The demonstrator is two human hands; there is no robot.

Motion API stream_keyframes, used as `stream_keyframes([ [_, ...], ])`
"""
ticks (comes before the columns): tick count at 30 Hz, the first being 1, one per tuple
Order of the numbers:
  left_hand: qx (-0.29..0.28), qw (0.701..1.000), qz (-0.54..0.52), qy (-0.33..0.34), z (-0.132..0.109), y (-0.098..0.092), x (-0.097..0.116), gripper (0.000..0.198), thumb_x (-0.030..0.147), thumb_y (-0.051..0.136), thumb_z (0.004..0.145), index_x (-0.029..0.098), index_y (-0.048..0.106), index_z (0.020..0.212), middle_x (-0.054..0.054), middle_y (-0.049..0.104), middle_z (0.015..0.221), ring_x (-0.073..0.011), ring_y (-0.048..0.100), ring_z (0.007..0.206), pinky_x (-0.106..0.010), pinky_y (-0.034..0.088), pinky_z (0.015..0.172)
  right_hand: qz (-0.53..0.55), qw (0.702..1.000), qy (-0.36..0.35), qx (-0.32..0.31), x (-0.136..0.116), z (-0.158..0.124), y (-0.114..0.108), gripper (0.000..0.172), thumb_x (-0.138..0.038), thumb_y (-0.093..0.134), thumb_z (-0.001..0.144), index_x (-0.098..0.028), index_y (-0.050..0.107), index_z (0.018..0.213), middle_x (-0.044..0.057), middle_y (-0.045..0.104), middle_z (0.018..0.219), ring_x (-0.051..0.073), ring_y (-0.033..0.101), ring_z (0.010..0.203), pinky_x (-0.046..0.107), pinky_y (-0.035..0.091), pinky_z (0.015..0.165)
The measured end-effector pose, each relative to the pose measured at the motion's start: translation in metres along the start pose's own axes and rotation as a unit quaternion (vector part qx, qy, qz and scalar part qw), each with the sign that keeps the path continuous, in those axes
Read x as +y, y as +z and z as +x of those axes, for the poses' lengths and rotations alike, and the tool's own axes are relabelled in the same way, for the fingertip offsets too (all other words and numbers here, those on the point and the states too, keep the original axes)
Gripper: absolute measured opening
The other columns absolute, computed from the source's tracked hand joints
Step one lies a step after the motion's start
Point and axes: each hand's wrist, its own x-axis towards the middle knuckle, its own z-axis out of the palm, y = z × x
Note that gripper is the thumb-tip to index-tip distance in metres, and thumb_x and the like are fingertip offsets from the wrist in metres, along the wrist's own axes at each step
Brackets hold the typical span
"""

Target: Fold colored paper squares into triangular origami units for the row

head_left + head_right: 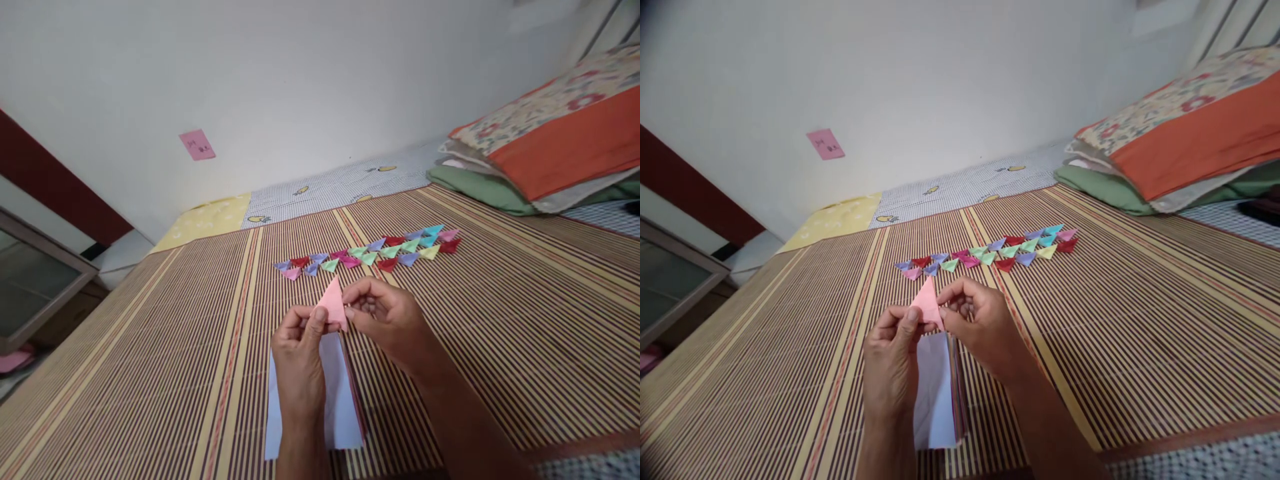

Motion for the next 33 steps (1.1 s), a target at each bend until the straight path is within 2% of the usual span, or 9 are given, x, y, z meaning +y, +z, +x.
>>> stream_keyframes([
  [8, -0.004, 1.000, 0.011, 0.001, -0.001, 0.001, -0.002, 0.022, 0.034, 0.080, 0.082, 0.016, 0.069, 0.076, 0.000, 0.069, 0.070, -0.0132, 0.068, 0.068, -0.023, 0.054, 0.070, 0.011, 1.000, 0.007, 0.010, -0.002, 0.000, 0.000, 0.010, -0.014, 0.065, 0.081, -0.020, 0.068, 0.088, 0.001, 0.067, 0.081, 0.015, 0.063, 0.073, 0.027, 0.051, 0.066],
  [12, -0.015, 1.000, 0.001, -0.007, 0.000, 0.001, -0.005, 0.022, 0.034, 0.080, 0.082, 0.016, 0.069, 0.077, 0.000, 0.069, 0.072, -0.0126, 0.068, 0.068, -0.022, 0.054, 0.068, 0.052, 0.998, 0.027, 0.015, -0.009, 0.001, 0.002, 0.008, -0.018, 0.066, 0.081, -0.020, 0.067, 0.089, -0.001, 0.065, 0.078, 0.014, 0.062, 0.072, 0.026, 0.051, 0.066],
  [16, -0.018, 0.999, -0.036, -0.026, 0.001, 0.003, -0.004, 0.024, 0.034, 0.083, 0.079, 0.015, 0.069, 0.075, 0.000, 0.069, 0.072, -0.0122, 0.068, 0.065, -0.021, 0.055, 0.065, 0.083, 0.995, 0.046, -0.004, -0.012, 0.001, 0.001, 0.008, -0.020, 0.067, 0.080, -0.020, 0.068, 0.088, -0.001, 0.065, 0.077, 0.014, 0.061, 0.072, 0.026, 0.049, 0.066],
  [20, -0.015, 0.996, -0.078, -0.035, 0.003, 0.005, -0.003, 0.025, 0.033, 0.085, 0.076, 0.015, 0.069, 0.072, 0.001, 0.067, 0.069, -0.0114, 0.067, 0.061, -0.021, 0.057, 0.062, 0.047, 0.998, 0.032, -0.017, -0.011, 0.000, 0.001, 0.006, -0.019, 0.064, 0.083, -0.020, 0.069, 0.086, 0.000, 0.064, 0.078, 0.014, 0.058, 0.071, 0.026, 0.047, 0.064],
  [24, -0.015, 0.997, -0.073, -0.029, 0.004, 0.005, -0.004, 0.022, 0.033, 0.083, 0.078, 0.015, 0.071, 0.073, 0.001, 0.068, 0.070, -0.0105, 0.067, 0.062, -0.021, 0.058, 0.066, -0.016, 1.000, 0.011, -0.004, -0.013, -0.002, 0.003, 0.005, -0.017, 0.065, 0.083, -0.020, 0.067, 0.085, 0.000, 0.064, 0.080, 0.015, 0.058, 0.071, 0.028, 0.048, 0.066],
  [30, -0.020, 0.994, -0.093, -0.046, 0.003, 0.007, -0.004, 0.028, 0.039, 0.085, 0.076, 0.015, 0.071, 0.071, -0.001, 0.070, 0.070, -0.0112, 0.067, 0.062, -0.019, 0.058, 0.060, -0.007, 0.999, -0.008, -0.036, -0.018, -0.003, 0.003, 0.007, -0.014, 0.064, 0.083, -0.020, 0.067, 0.083, 0.000, 0.064, 0.081, 0.016, 0.060, 0.077, 0.029, 0.049, 0.070],
  [33, -0.019, 0.995, -0.088, -0.049, 0.002, 0.008, -0.003, 0.029, 0.042, 0.084, 0.077, 0.015, 0.074, 0.076, -0.002, 0.071, 0.072, -0.0114, 0.067, 0.062, -0.018, 0.057, 0.058, -0.010, 0.999, -0.015, -0.048, -0.017, -0.002, 0.001, 0.006, -0.015, 0.064, 0.085, -0.020, 0.068, 0.085, 0.001, 0.065, 0.081, 0.016, 0.061, 0.077, 0.029, 0.050, 0.070],
])
